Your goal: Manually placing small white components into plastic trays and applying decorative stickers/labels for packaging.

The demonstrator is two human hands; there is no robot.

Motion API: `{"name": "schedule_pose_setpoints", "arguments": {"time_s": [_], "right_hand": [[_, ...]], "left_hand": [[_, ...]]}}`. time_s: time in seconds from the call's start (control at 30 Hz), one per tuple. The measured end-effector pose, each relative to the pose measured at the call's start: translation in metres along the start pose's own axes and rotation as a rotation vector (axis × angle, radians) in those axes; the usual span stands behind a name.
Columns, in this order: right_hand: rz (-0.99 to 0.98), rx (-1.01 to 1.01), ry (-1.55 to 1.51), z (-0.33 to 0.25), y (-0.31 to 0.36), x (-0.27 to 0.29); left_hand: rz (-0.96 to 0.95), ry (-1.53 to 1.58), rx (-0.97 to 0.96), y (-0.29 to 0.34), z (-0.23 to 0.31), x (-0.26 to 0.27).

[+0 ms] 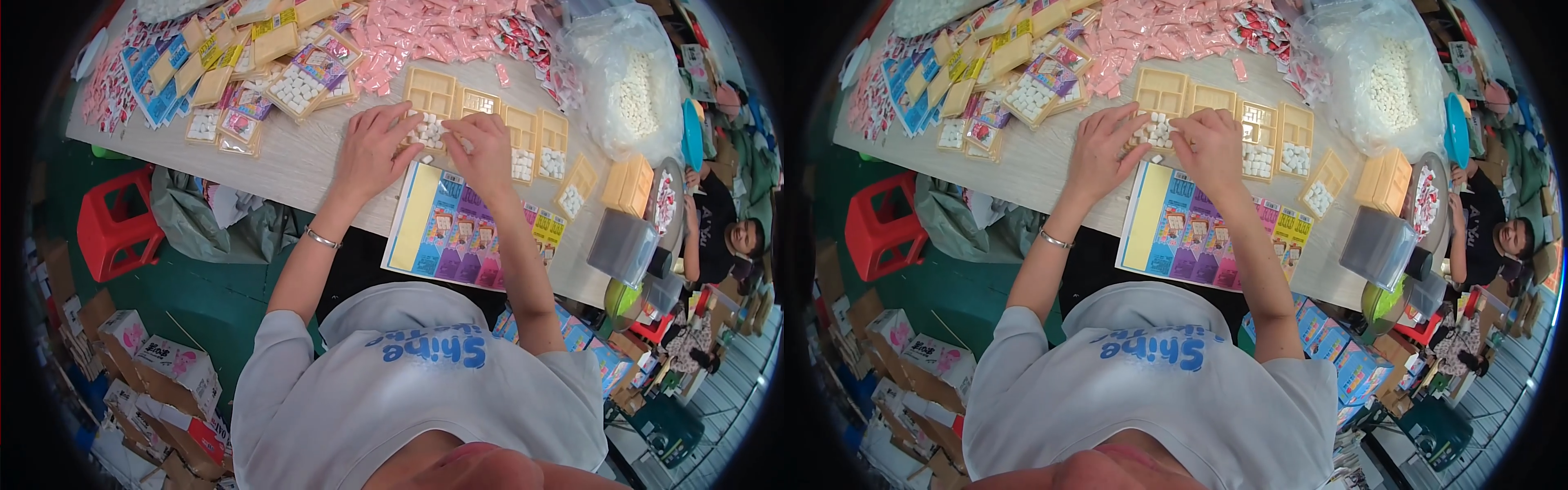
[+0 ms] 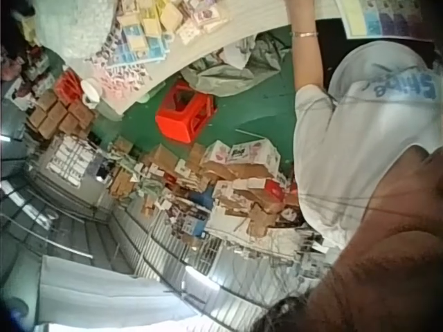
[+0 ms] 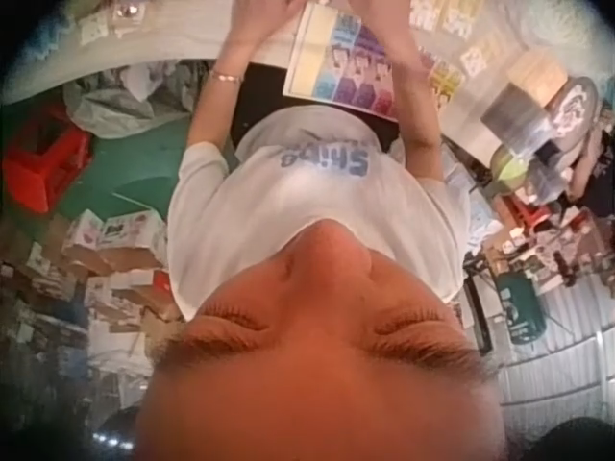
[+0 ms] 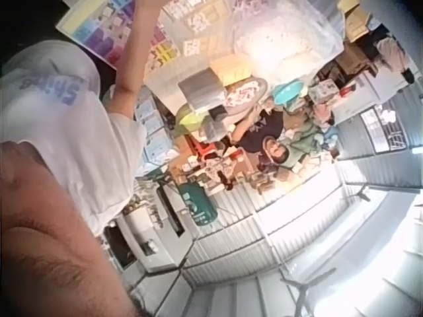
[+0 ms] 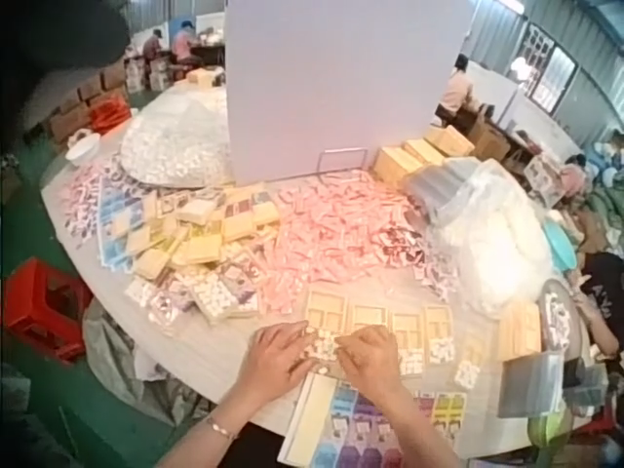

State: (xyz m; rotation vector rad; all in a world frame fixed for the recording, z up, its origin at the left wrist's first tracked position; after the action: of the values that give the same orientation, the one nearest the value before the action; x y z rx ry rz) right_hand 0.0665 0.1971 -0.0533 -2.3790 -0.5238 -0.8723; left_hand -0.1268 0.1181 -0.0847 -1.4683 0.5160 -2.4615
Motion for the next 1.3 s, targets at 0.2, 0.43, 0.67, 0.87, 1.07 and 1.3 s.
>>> {"name": "schedule_pose_setpoints", "arguments": {"time_s": [0.2,0.43,0.67,0.87,1.07,1.3], "right_hand": [[0.035,0.034,0.135,0.015,0.004,-0.016],[0.558,0.048,0.288,0.110,-0.036,0.105],[0.122,-0.599,0.687,0.334,-0.070,0.263],[-0.052,-0.530,0.745,0.357,-0.088,0.265],[0.082,-0.504,0.742,0.357,-0.068,0.288],[0.747,-0.378,-0.260,0.280,-0.061,0.288]], "left_hand": [[-0.100,-0.156,-0.113,0.000,0.004,-0.011],[-0.296,-0.293,-0.195,-0.003,0.006,0.001],[-0.020,-0.040,0.005,-0.007,0.000,-0.007],[0.051,-0.118,0.071,-0.005,-0.002,-0.009],[0.134,-0.031,-0.082,0.008,0.006,-0.002],[-0.018,-0.154,0.086,-0.001,0.045,0.000]]}}
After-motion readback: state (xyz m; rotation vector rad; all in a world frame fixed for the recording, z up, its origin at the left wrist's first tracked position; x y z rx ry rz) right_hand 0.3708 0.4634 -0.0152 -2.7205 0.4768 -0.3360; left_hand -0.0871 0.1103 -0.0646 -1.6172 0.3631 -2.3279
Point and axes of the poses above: each hand's wrist, its own y-axis away from the middle knuckle, its own x-axis out of the back of the hand, z = x × y, the point moved 1 cm from there along -y, towards the middle knuckle, and after that the axes turned 9 degrees about -y, right-handed, at the moved point
